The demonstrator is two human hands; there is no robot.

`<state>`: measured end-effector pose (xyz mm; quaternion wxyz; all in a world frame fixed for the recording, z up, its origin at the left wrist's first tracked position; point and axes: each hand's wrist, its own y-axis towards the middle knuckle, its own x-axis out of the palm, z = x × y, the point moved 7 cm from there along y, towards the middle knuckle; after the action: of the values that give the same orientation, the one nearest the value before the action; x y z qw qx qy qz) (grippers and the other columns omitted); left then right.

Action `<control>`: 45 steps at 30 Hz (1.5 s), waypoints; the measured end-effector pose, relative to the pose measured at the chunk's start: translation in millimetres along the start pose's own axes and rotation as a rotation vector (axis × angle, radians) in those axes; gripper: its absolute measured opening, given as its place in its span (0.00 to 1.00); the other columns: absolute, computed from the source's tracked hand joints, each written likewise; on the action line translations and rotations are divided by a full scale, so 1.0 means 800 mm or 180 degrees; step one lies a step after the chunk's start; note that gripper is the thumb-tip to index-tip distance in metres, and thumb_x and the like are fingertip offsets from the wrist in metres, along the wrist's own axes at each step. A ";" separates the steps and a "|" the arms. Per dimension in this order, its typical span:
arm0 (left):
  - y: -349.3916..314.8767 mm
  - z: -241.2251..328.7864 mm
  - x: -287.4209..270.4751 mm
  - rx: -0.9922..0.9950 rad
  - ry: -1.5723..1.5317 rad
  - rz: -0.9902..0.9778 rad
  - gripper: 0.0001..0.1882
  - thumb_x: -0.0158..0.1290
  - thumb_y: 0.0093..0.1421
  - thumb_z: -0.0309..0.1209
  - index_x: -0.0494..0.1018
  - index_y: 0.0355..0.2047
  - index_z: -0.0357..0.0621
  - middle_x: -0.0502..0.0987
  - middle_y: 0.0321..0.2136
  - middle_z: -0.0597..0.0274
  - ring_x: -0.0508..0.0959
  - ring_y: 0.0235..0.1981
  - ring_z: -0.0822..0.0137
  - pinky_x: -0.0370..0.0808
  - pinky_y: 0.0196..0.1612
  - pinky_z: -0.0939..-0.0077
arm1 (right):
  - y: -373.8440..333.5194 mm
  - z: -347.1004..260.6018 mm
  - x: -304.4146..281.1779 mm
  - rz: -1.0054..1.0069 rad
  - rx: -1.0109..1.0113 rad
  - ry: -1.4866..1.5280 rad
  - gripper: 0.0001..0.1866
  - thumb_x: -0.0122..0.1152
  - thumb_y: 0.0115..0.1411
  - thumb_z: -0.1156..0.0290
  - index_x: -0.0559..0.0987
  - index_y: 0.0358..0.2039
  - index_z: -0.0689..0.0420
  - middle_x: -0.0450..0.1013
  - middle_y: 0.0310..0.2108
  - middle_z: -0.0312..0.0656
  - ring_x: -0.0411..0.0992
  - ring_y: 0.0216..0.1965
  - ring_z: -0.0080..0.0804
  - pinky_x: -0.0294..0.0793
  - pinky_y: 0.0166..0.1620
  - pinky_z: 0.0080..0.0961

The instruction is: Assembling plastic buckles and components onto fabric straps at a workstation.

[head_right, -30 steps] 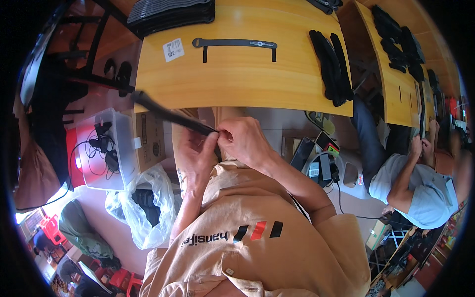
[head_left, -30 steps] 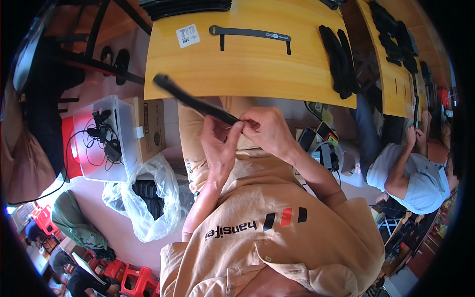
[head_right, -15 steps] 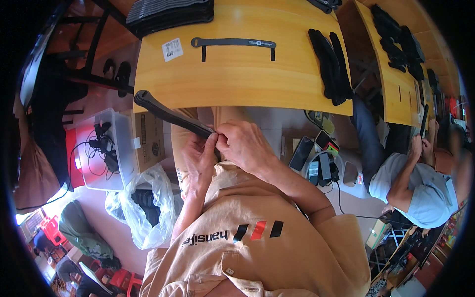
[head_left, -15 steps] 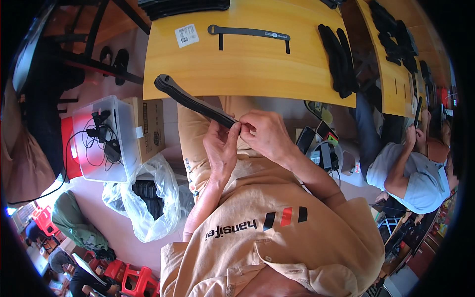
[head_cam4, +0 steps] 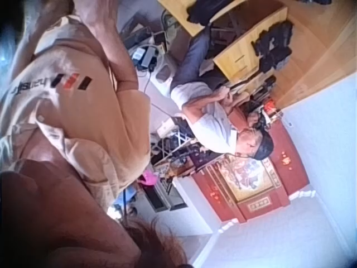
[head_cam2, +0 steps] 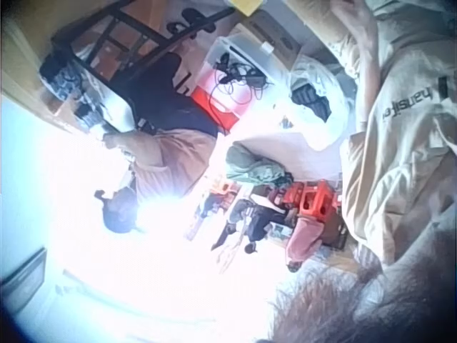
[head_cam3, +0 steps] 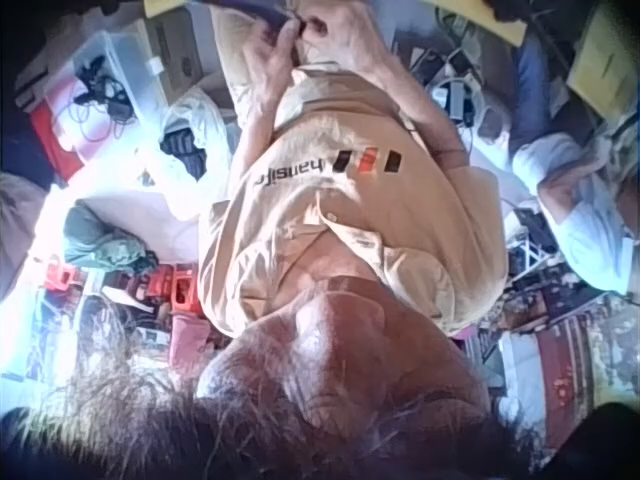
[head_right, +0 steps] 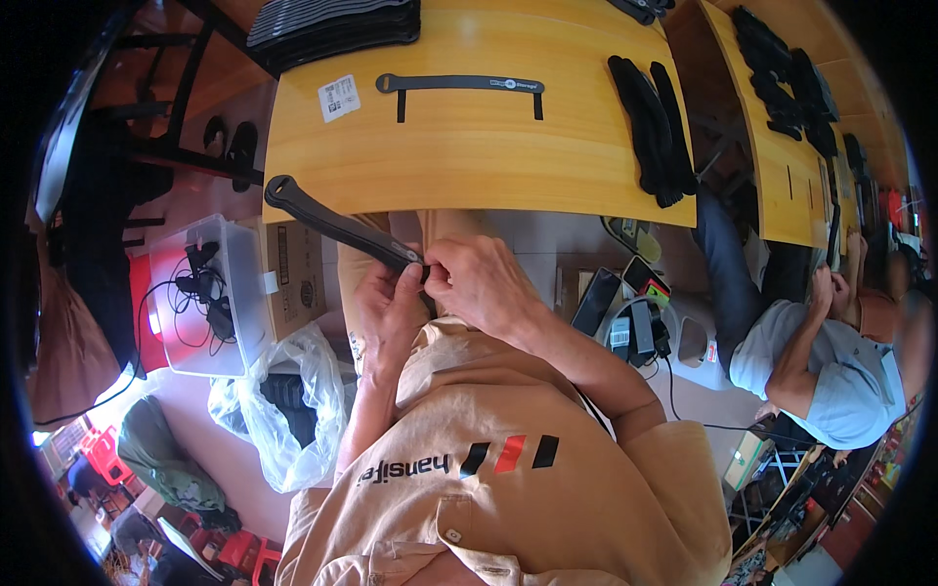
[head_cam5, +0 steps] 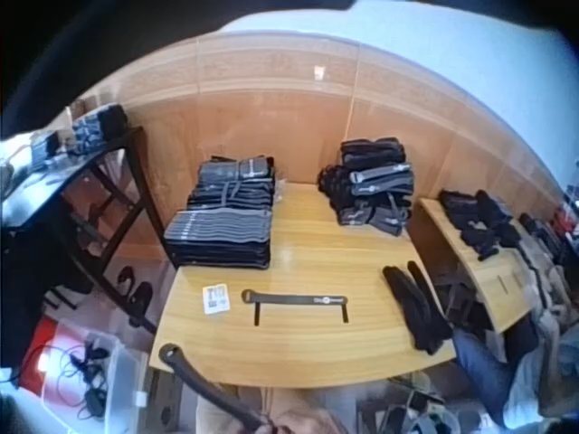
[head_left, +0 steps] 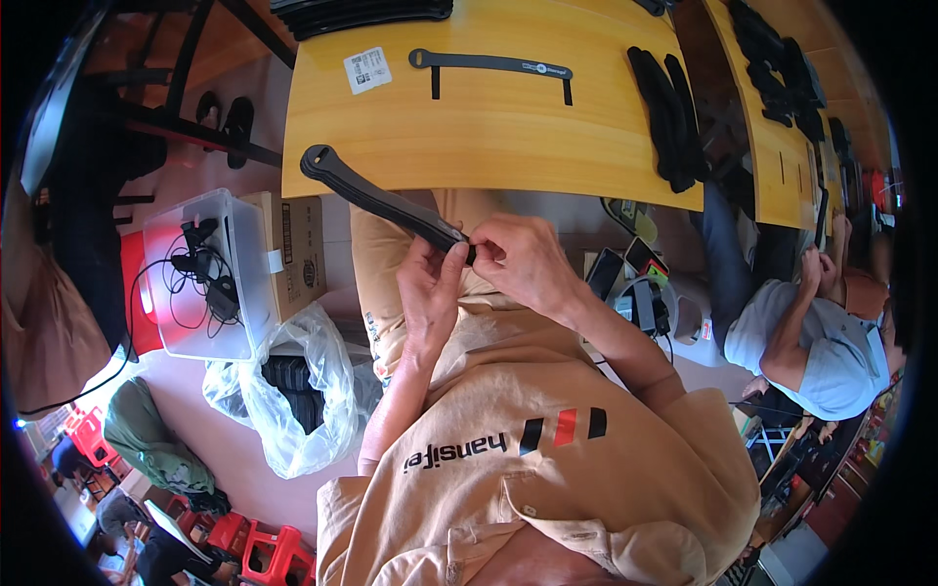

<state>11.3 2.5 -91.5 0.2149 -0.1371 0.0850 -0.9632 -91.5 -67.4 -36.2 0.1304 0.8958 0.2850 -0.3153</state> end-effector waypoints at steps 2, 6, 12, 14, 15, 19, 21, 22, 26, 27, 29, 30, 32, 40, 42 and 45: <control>0.001 -0.003 -0.001 -0.0147 -0.0206 -0.0006 0.13 0.51 0.58 0.25 0.67 0.43 0.30 0.73 0.35 0.60 0.72 0.37 0.74 0.69 0.42 0.80 | -0.002 -0.010 -0.006 0.0097 -0.0168 0.0018 0.06 0.58 0.42 0.81 0.75 0.24 0.63 0.71 0.21 0.46 0.72 0.21 0.42 0.71 0.24 0.29; 0.000 0.004 0.000 -0.0083 0.0082 0.0133 0.13 0.51 0.58 0.24 0.67 0.43 0.31 0.73 0.34 0.61 0.72 0.36 0.74 0.69 0.41 0.81 | -0.007 -0.012 -0.007 0.0072 -0.0162 -0.0132 0.06 0.58 0.42 0.81 0.75 0.25 0.62 0.70 0.21 0.45 0.71 0.21 0.42 0.70 0.24 0.30; 0.000 0.008 -0.001 0.0000 0.0037 0.0168 0.13 0.51 0.58 0.24 0.68 0.42 0.31 0.73 0.32 0.62 0.71 0.34 0.75 0.69 0.39 0.82 | -0.009 -0.013 -0.007 0.0132 -0.0136 -0.0021 0.06 0.58 0.43 0.81 0.76 0.25 0.62 0.71 0.21 0.45 0.71 0.21 0.42 0.70 0.24 0.30; 0.000 0.006 -0.004 0.0010 -0.0043 0.0184 0.13 0.51 0.58 0.24 0.68 0.42 0.31 0.73 0.33 0.62 0.72 0.34 0.75 0.70 0.38 0.82 | -0.011 -0.012 -0.007 0.0222 -0.0197 0.0029 0.06 0.58 0.42 0.82 0.76 0.25 0.62 0.71 0.21 0.45 0.71 0.21 0.42 0.70 0.24 0.30; 0.000 0.007 -0.004 0.0010 -0.0045 0.0187 0.13 0.51 0.58 0.24 0.68 0.42 0.31 0.73 0.33 0.62 0.72 0.34 0.75 0.70 0.38 0.82 | -0.012 -0.011 -0.008 0.0219 -0.0198 0.0029 0.06 0.58 0.42 0.82 0.76 0.25 0.62 0.71 0.21 0.45 0.71 0.21 0.42 0.70 0.24 0.30; 0.001 0.010 -0.006 0.0018 0.0041 0.0090 0.13 0.52 0.58 0.25 0.68 0.42 0.31 0.73 0.33 0.61 0.72 0.34 0.75 0.71 0.38 0.81 | -0.009 -0.010 -0.007 0.0125 -0.0239 0.0139 0.06 0.57 0.43 0.82 0.76 0.25 0.62 0.71 0.21 0.45 0.71 0.21 0.42 0.70 0.24 0.29; 0.001 0.012 -0.006 0.0039 0.0001 0.0057 0.14 0.52 0.58 0.26 0.68 0.42 0.30 0.73 0.33 0.61 0.72 0.34 0.75 0.71 0.39 0.80 | -0.008 -0.012 -0.009 0.0111 -0.0288 0.0093 0.07 0.57 0.43 0.82 0.76 0.26 0.62 0.70 0.21 0.45 0.71 0.21 0.43 0.70 0.24 0.29; 0.000 0.012 -0.004 -0.0125 -0.0106 0.0006 0.14 0.52 0.58 0.27 0.68 0.43 0.31 0.73 0.33 0.61 0.73 0.34 0.75 0.71 0.39 0.80 | -0.007 -0.014 -0.010 0.0090 -0.0375 0.0061 0.07 0.57 0.43 0.82 0.75 0.26 0.62 0.70 0.21 0.45 0.71 0.21 0.43 0.70 0.24 0.29; 0.001 0.001 -0.005 -0.0554 -0.0638 -0.0205 0.16 0.52 0.58 0.30 0.68 0.43 0.32 0.73 0.34 0.62 0.73 0.34 0.75 0.72 0.38 0.80 | -0.003 -0.021 -0.013 -0.0065 -0.0605 0.0122 0.07 0.58 0.43 0.82 0.75 0.27 0.61 0.70 0.22 0.45 0.70 0.21 0.43 0.70 0.23 0.29; 0.000 0.000 -0.005 -0.0556 -0.0639 -0.0201 0.16 0.52 0.58 0.30 0.68 0.43 0.32 0.73 0.34 0.62 0.73 0.34 0.75 0.72 0.38 0.80 | -0.004 -0.021 -0.014 -0.0069 -0.0605 0.0124 0.07 0.58 0.43 0.82 0.75 0.27 0.61 0.70 0.22 0.45 0.70 0.21 0.43 0.70 0.23 0.29; 0.001 -0.001 -0.005 -0.0533 -0.0689 -0.0052 0.15 0.53 0.58 0.29 0.69 0.43 0.33 0.73 0.33 0.62 0.73 0.34 0.75 0.72 0.38 0.81 | -0.004 -0.018 -0.016 -0.0099 -0.0525 0.0220 0.07 0.58 0.44 0.83 0.75 0.26 0.61 0.70 0.22 0.45 0.70 0.21 0.43 0.70 0.23 0.29; 0.001 0.000 -0.004 -0.0534 -0.0690 -0.0047 0.15 0.53 0.58 0.29 0.69 0.43 0.33 0.73 0.33 0.62 0.73 0.34 0.75 0.72 0.38 0.81 | -0.004 -0.018 -0.015 -0.0103 -0.0526 0.0220 0.07 0.58 0.44 0.83 0.75 0.26 0.61 0.70 0.22 0.45 0.70 0.21 0.43 0.70 0.23 0.29; 0.001 0.003 -0.002 -0.0550 -0.0703 -0.0018 0.16 0.53 0.57 0.27 0.68 0.44 0.33 0.73 0.33 0.63 0.72 0.34 0.75 0.71 0.39 0.81 | -0.007 -0.020 -0.017 0.0066 -0.0529 0.0118 0.07 0.58 0.44 0.83 0.75 0.26 0.62 0.70 0.22 0.45 0.70 0.21 0.43 0.69 0.23 0.29; 0.005 0.015 0.006 -0.0469 -0.0380 -0.0232 0.19 0.54 0.54 0.21 0.65 0.46 0.33 0.72 0.33 0.63 0.72 0.35 0.75 0.71 0.41 0.81 | -0.009 -0.019 -0.013 0.0150 -0.0814 -0.0008 0.10 0.57 0.41 0.86 0.73 0.27 0.61 0.68 0.22 0.43 0.69 0.21 0.40 0.69 0.23 0.29; 0.006 0.014 0.004 -0.0557 -0.0430 -0.0370 0.18 0.54 0.54 0.21 0.66 0.46 0.33 0.72 0.33 0.64 0.72 0.34 0.75 0.71 0.41 0.81 | -0.010 -0.022 -0.014 0.0107 -0.0990 -0.0105 0.11 0.57 0.40 0.86 0.72 0.27 0.61 0.67 0.21 0.43 0.69 0.21 0.39 0.69 0.23 0.29; 0.005 0.012 0.002 -0.0766 -0.0711 -0.0587 0.18 0.54 0.54 0.21 0.66 0.46 0.32 0.73 0.32 0.63 0.73 0.34 0.75 0.72 0.40 0.80 | -0.008 -0.036 -0.018 0.0004 -0.1279 -0.0237 0.12 0.57 0.39 0.86 0.72 0.27 0.60 0.66 0.21 0.41 0.68 0.21 0.37 0.69 0.23 0.29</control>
<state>14.1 -3.2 -83.1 0.1160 -0.2752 0.1622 -0.9405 -90.4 -56.6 -4.9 0.3172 0.8396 0.3366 -0.2849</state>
